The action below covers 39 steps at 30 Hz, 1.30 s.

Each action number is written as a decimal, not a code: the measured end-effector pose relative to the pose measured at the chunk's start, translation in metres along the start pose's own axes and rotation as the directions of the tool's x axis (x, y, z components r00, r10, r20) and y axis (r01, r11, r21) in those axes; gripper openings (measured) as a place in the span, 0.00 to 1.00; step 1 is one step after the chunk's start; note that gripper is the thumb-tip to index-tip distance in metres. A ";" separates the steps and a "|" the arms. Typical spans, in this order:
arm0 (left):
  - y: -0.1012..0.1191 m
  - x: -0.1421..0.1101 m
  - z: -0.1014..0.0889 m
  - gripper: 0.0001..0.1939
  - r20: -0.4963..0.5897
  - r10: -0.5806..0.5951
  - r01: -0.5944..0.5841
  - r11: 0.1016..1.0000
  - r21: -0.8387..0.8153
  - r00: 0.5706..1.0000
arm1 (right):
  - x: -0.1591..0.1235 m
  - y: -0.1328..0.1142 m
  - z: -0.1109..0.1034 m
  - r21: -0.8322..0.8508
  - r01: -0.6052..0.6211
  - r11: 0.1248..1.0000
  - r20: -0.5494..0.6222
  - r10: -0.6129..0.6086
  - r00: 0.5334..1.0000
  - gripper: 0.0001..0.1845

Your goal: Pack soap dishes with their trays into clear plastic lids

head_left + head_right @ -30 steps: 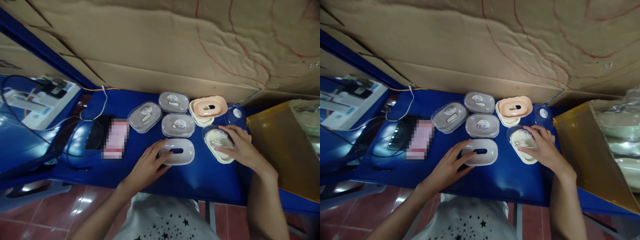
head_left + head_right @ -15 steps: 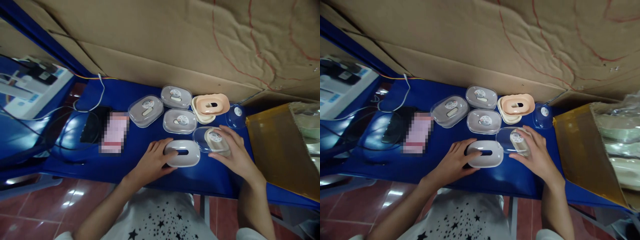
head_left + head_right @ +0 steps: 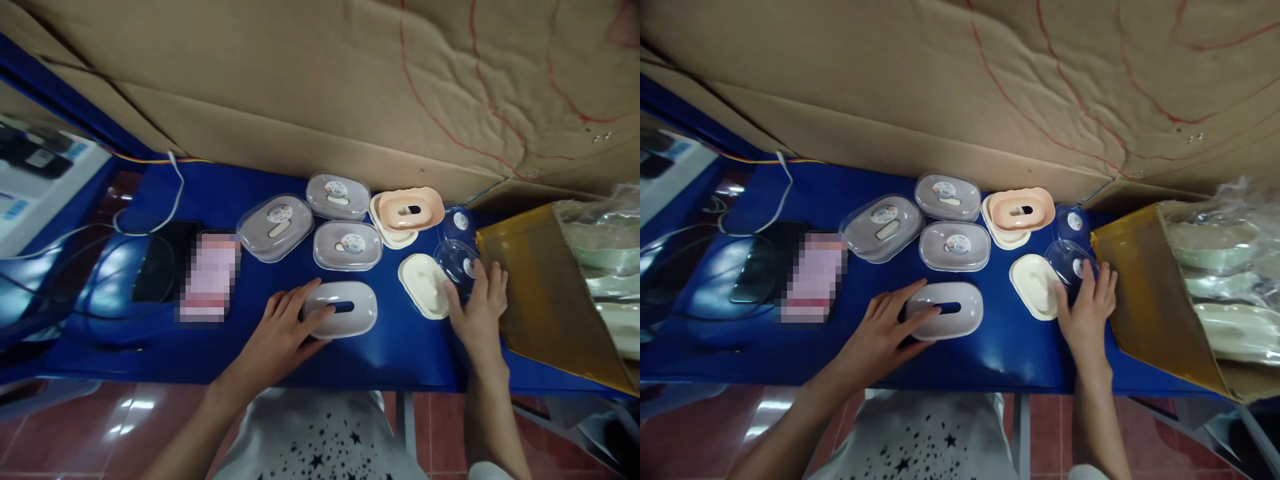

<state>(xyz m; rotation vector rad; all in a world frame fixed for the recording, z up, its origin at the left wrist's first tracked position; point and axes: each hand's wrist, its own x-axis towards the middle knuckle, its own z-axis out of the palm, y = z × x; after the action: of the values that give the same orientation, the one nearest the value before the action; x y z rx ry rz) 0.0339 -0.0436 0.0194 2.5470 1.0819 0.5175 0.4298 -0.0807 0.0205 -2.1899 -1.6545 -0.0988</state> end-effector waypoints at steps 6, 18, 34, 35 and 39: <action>0.001 -0.006 -0.011 0.24 -0.097 -0.015 0.005 0.994 -0.106 0.995 | -0.038 -0.026 -0.002 0.062 0.276 0.959 0.149 -0.283 0.948 0.29; 0.022 0.021 0.001 0.24 0.127 0.180 -0.157 0.973 -0.172 0.976 | -0.030 -0.009 -0.019 0.334 0.257 0.907 0.166 -0.325 0.931 0.29; 0.015 -0.012 -0.002 0.23 0.171 0.156 -0.131 0.980 -0.150 0.973 | -0.006 0.016 -0.018 0.184 0.237 0.954 0.198 -0.272 0.942 0.42; 0.017 -0.008 -0.002 0.23 0.181 0.161 -0.136 0.980 -0.143 0.970 | -0.013 0.005 -0.020 0.233 0.244 0.941 0.194 -0.291 0.937 0.42; 0.028 0.005 0.000 0.24 0.194 0.177 -0.153 0.979 -0.133 0.965 | -0.046 -0.037 -0.022 0.367 0.205 0.907 0.210 -0.295 0.932 0.44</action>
<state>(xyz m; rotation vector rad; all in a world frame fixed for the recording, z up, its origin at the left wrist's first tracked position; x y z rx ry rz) 0.0544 -0.0581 0.0324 2.5337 0.7493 0.3380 0.3853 -0.1216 0.0377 -1.7800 -1.9258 0.3955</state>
